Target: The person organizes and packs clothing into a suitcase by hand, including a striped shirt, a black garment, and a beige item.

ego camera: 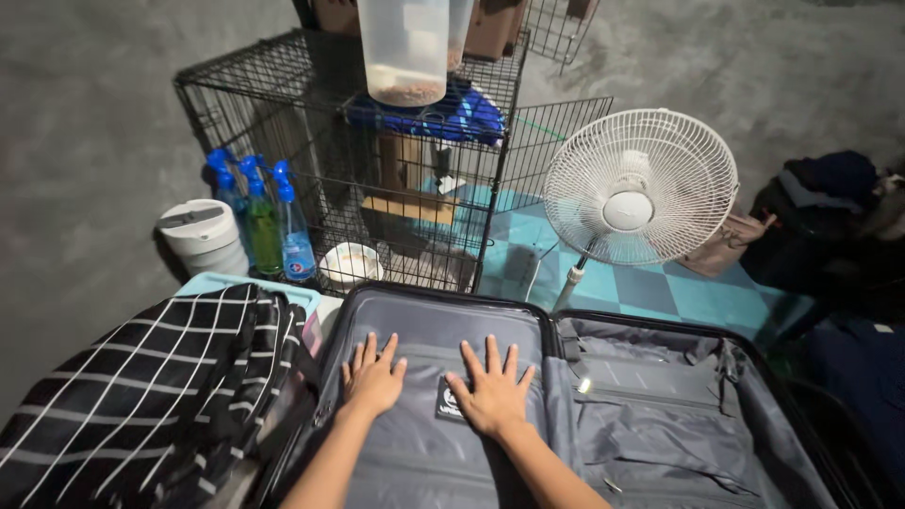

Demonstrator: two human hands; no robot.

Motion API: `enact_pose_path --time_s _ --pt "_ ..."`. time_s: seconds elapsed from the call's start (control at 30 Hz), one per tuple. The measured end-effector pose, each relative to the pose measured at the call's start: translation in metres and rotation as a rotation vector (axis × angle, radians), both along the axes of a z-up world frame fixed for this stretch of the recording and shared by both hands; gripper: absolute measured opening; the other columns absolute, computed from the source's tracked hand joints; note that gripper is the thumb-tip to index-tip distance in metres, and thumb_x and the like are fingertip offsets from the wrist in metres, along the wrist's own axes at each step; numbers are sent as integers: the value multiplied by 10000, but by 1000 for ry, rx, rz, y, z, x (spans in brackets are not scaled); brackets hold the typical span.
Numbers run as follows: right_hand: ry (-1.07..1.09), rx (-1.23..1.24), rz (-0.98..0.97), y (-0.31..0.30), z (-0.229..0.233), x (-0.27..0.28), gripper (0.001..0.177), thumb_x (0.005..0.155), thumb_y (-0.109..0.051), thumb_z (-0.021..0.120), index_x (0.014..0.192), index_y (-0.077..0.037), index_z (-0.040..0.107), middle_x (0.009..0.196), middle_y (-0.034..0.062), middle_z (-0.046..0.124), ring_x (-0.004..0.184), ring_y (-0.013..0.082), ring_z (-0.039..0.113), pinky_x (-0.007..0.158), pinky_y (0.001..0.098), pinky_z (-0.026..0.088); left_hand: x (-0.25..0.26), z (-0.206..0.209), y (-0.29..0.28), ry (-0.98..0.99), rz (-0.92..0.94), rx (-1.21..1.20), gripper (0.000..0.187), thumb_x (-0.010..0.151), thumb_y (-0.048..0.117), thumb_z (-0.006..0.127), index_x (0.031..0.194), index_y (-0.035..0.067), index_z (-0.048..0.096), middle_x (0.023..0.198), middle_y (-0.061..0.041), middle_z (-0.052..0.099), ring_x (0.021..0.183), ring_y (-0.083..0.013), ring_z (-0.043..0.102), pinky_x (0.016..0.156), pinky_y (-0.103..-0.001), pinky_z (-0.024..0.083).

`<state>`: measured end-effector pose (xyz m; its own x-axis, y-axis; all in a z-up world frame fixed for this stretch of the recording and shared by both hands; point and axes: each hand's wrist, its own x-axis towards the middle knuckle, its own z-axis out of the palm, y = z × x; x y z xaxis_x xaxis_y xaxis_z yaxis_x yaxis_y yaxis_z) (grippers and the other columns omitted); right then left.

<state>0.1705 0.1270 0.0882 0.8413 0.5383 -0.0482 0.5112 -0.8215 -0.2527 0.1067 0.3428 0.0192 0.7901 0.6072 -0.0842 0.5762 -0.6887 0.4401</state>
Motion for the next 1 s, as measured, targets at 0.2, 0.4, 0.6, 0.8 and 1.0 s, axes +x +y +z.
enact_pose_path --time_s 0.2,0.4,0.6,0.8,1.0 --pt "-8 -53 -54 31 9 36 802 875 -773 441 1559 -363 359 1670 56 230 1541 397 146 1204 656 84 18 22 11 47 -35 -6 661 976 607 418 1589 437 241 1723 0 -17 1583 -254 -46 1242 -569 18" --pt "-38 -6 -48 34 1 50 831 839 -786 479 1536 -341 405 1655 46 278 1535 336 195 1214 600 110 42 34 21 78 0 -32 627 966 625 408 1564 477 293 1727 -9 -6 1585 -280 -71 1207 -679 20" --pt "-138 85 -20 22 -21 36 654 957 -630 440 1520 -297 431 1637 81 313 1526 329 221 1198 640 109 27 18 14 -28 -34 54 619 985 571 390 1573 392 313 1710 -49 82 1572 -316 11 1176 -704 75" --pt "-253 144 92 -14 -39 0 627 985 -499 460 1561 -267 371 1657 131 237 1518 367 188 1156 666 136 -24 8 -40 -90 -32 191 656 1008 511 394 1606 253 306 1696 -70 157 1546 -318 125 1190 -680 129" --pt "-71 109 172 -71 -42 -34 573 992 -469 444 1543 -332 364 1685 90 175 1541 339 157 1160 674 134 -65 25 -106 -19 -75 209 637 988 463 381 1583 261 282 1670 -89 141 1531 -333 111 1151 -660 117"
